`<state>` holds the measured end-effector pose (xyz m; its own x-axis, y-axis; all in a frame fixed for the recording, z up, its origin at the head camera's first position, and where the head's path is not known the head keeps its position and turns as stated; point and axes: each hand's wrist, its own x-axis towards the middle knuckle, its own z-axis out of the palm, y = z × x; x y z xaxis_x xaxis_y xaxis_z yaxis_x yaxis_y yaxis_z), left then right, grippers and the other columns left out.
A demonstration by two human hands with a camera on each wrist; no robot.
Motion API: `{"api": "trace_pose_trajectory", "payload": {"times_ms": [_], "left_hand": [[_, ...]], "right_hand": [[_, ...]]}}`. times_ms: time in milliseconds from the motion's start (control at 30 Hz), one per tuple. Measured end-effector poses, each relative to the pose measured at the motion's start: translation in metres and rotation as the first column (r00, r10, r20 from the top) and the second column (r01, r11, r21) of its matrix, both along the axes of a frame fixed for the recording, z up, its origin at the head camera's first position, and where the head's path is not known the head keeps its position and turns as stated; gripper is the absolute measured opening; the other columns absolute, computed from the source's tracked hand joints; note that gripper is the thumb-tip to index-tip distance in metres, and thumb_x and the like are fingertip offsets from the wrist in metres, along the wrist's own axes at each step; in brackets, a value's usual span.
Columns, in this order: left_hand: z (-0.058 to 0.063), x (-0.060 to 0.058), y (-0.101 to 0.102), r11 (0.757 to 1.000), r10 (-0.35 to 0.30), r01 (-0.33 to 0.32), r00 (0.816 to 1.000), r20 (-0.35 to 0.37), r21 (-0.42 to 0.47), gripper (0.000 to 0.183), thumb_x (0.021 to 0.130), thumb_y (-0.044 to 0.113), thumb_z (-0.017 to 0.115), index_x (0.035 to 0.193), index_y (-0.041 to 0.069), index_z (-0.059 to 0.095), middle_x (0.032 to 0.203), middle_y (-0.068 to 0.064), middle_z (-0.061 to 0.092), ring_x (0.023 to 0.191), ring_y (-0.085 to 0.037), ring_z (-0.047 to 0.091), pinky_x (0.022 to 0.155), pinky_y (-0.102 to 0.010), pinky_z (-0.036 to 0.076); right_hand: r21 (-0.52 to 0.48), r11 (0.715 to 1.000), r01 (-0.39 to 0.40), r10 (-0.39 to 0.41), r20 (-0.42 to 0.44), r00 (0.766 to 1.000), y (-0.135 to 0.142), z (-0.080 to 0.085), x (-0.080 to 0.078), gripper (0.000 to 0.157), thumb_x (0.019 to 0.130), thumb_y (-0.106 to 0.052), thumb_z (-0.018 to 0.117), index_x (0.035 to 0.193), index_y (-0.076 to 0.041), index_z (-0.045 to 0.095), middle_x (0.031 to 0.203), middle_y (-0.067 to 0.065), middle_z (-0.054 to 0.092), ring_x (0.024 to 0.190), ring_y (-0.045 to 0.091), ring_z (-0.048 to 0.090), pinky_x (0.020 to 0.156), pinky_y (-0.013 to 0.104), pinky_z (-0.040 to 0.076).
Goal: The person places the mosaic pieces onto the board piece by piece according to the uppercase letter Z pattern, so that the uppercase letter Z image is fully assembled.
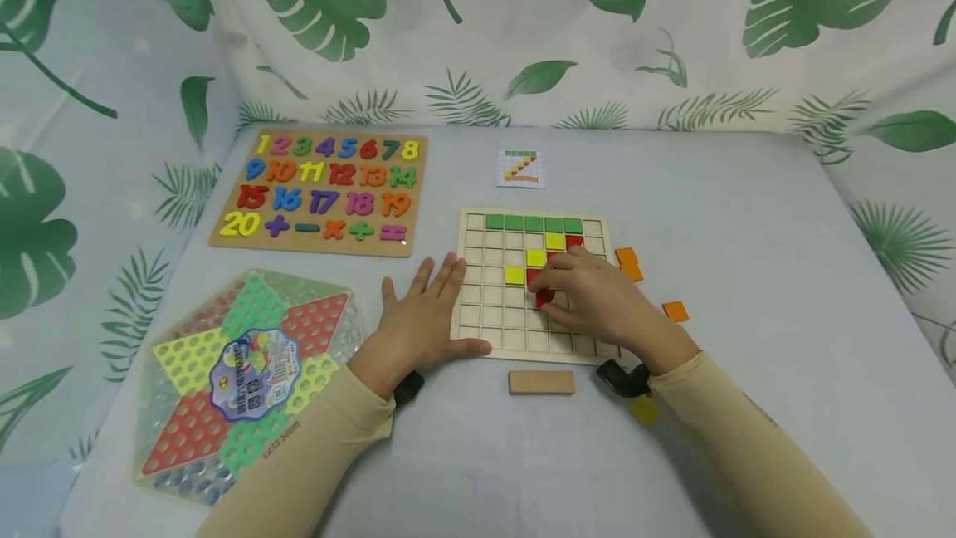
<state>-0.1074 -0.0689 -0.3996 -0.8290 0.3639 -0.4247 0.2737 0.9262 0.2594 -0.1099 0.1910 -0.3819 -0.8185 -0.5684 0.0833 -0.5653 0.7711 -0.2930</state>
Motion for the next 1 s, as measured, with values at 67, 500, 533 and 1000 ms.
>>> {"api": "trace_pose_trajectory", "payload": {"times_ms": [67, 500, 533, 1000], "left_hand": [[-0.002, 0.0, 0.0, 1.0, -0.003, 0.003, 1.0, -0.004, -0.002, 0.124, 0.083, 0.082, 0.062, 0.169, 0.021, -0.005, 0.177, 0.005, -0.01, 0.165, -0.029, -0.005, 0.123, -0.077, 0.005], [-0.003, -0.002, -0.001, 1.0, -0.01, 0.01, 1.0, -0.008, -0.016, 0.123, 0.084, 0.083, 0.059, 0.169, 0.022, -0.005, 0.177, 0.005, -0.01, 0.166, -0.028, -0.005, 0.123, -0.077, 0.006], [-0.003, -0.002, -0.001, 1.0, -0.01, 0.01, 1.0, -0.01, -0.016, 0.123, 0.084, 0.083, 0.06, 0.169, 0.022, -0.005, 0.177, 0.005, -0.009, 0.166, -0.028, -0.005, 0.123, -0.077, 0.006], [-0.003, -0.002, -0.001, 1.0, -0.013, 0.012, 1.0, -0.015, -0.017, 0.123, 0.084, 0.083, 0.06, 0.169, 0.021, -0.005, 0.177, 0.005, -0.009, 0.166, -0.028, -0.004, 0.123, -0.077, 0.006]], "right_hand": [[0.014, 1.0, -0.027, 0.027, -0.002, 1.0, -0.008, -0.001, -0.006, 0.018, 0.085, -0.012, 0.084, 0.102, -0.014, 0.08, 0.102, 0.001, 0.074, 0.099, 0.023, 0.064, 0.091, 0.041, 0.056], [0.032, 0.994, -0.102, 0.102, -0.01, 0.995, -0.033, -0.007, -0.022, 0.013, 0.084, -0.008, 0.083, 0.094, -0.015, 0.08, 0.098, 0.0, 0.074, 0.095, 0.023, 0.062, 0.084, 0.037, 0.055], [0.033, 0.995, -0.097, 0.097, -0.004, 0.995, -0.033, -0.006, -0.022, 0.013, 0.084, -0.008, 0.083, 0.094, -0.016, 0.08, 0.098, -0.001, 0.075, 0.095, 0.022, 0.062, 0.084, 0.036, 0.055], [0.022, 0.995, -0.1, 0.1, 0.034, 0.994, -0.039, -0.006, -0.023, 0.015, 0.084, -0.008, 0.085, 0.096, -0.016, 0.079, 0.098, -0.003, 0.076, 0.096, 0.02, 0.063, 0.089, 0.035, 0.055]]}}
